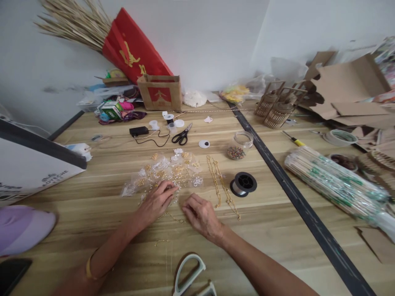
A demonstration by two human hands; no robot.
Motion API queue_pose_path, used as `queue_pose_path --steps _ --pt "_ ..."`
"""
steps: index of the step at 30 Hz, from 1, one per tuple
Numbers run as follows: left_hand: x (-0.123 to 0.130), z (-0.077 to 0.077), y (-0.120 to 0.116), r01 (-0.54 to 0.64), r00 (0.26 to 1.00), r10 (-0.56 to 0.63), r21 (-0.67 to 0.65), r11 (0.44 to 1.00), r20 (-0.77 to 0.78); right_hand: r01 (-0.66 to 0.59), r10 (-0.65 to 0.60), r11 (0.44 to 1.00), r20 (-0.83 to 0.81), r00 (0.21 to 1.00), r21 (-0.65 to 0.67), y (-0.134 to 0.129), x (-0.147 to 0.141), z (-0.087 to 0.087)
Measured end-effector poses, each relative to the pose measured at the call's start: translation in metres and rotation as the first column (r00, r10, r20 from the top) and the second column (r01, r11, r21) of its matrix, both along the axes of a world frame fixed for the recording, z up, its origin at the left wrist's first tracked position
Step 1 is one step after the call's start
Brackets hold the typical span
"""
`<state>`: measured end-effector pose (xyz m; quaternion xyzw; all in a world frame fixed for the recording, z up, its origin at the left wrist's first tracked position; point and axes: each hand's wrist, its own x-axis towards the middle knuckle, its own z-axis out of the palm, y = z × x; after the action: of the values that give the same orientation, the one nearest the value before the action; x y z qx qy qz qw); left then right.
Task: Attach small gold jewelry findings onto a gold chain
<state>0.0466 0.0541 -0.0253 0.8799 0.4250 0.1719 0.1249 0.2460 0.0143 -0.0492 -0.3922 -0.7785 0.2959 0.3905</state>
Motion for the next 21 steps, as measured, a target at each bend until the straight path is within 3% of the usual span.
queue_pose_path --steps 7,21 --pt "-0.012 0.002 0.002 0.016 1.000 -0.016 -0.039 0.999 0.003 -0.001 0.001 1.000 -0.004 1.000 0.019 0.000 0.000 0.000" --pt "-0.022 0.000 0.021 -0.153 0.988 0.152 0.011 0.988 0.036 0.002 -0.002 1.000 0.007 1.000 0.024 0.000 0.000 0.001"
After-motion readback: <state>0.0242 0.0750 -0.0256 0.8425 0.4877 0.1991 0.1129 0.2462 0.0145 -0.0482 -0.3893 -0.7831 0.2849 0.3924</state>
